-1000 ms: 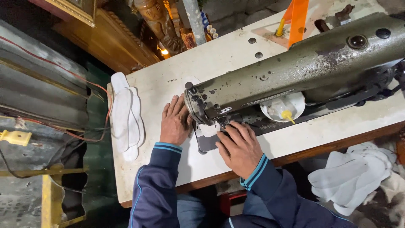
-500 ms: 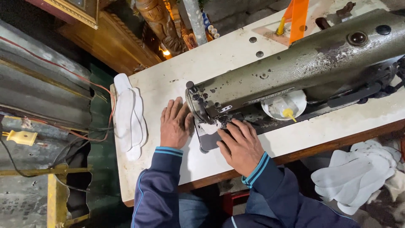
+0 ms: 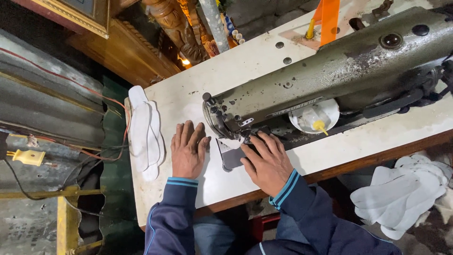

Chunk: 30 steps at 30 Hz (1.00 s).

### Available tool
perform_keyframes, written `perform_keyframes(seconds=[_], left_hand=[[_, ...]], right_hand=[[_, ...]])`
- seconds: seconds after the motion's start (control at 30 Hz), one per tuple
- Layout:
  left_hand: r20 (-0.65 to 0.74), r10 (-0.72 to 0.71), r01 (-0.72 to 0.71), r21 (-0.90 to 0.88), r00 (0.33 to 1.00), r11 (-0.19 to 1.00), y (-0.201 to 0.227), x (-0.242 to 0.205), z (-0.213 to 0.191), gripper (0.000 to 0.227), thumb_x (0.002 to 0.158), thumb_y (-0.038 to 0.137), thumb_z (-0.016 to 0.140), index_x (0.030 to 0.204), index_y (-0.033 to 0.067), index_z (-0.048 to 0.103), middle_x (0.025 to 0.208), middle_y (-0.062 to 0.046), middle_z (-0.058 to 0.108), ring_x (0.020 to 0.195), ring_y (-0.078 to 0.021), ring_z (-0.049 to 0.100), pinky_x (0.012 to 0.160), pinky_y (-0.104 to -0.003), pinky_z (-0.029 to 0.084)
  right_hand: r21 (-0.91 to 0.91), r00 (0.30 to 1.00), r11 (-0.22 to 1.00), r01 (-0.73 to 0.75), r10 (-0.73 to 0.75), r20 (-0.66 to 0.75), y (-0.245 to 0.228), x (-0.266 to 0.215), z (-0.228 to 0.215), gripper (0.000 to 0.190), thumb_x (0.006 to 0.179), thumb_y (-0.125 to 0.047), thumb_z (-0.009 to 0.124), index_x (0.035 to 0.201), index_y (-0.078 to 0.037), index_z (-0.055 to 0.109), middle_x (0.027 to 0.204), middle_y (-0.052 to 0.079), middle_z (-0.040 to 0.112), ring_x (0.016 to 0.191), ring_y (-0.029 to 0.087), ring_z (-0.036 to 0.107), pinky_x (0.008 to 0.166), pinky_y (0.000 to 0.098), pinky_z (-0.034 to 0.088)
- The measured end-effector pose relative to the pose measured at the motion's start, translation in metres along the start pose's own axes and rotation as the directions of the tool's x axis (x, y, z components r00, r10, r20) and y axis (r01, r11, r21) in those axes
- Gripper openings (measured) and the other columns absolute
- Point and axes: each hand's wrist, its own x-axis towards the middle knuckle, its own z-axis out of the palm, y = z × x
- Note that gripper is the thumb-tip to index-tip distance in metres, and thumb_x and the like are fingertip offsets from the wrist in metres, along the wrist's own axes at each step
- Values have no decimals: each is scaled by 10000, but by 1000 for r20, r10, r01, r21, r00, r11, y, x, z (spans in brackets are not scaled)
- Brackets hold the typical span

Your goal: Sewing the edges of shoe insoles using an industrial sewing machine at a stitching station.

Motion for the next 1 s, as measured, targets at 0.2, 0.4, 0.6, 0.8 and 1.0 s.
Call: perform_keyframes(seconds=[0.2, 0.4, 0.6, 0.8, 1.0], left_hand=[[-57, 12, -9, 55, 998, 998, -4, -25, -3, 528, 1064, 594, 418, 1507, 334, 543, 1620, -60, 445, 1558, -317, 285, 1244, -531, 228], [-102, 38, -39, -16, 994, 999, 3, -61, -18, 512, 1045, 525, 473, 1459, 247, 586, 1618, -123, 439, 1556, -358, 287, 1242, -570, 198], [-108, -15, -4, -172, 994, 985, 16, -82, -28, 454, 1000, 511, 541, 1343, 228, 632, 1638, -193, 377, 1557, -468, 222, 1183, -661, 226], [-102, -12, -3, -146, 995, 989, 28, -100, -40, 457, 983, 526, 558, 1298, 208, 652, 1557, -186, 477, 1495, -450, 345, 1175, -644, 262], [-172, 7, -14, -38, 985, 999, 49, -141, -51, 557, 959, 560, 562, 1295, 125, 649, 1353, -109, 642, 1250, -327, 561, 1105, -587, 393]], right_hand=[[5, 1000, 1000, 1, -1, -12, 1, 1, -1, 340, 1056, -343, 572, 1242, -114, 741, 1290, 175, 643, 1383, 392, 490, 1138, 585, 381], [-7, 999, 1000, -4, 4, 40, 3, 0, 5, 380, 1064, -370, 530, 1322, -140, 687, 1383, 157, 588, 1411, 388, 436, 1150, 615, 387], [-36, 998, 999, -15, 17, 63, 3, -1, 8, 420, 1052, -400, 517, 1386, -181, 648, 1445, 131, 560, 1427, 373, 406, 1141, 644, 388], [-43, 1000, 999, -3, 4, 21, 2, 0, 7, 408, 1043, -398, 539, 1359, -179, 675, 1408, 134, 593, 1409, 366, 433, 1130, 628, 390], [-37, 999, 999, -10, 11, 36, 2, 0, 7, 418, 1049, -410, 519, 1365, -185, 674, 1421, 134, 589, 1422, 360, 426, 1149, 615, 380]])
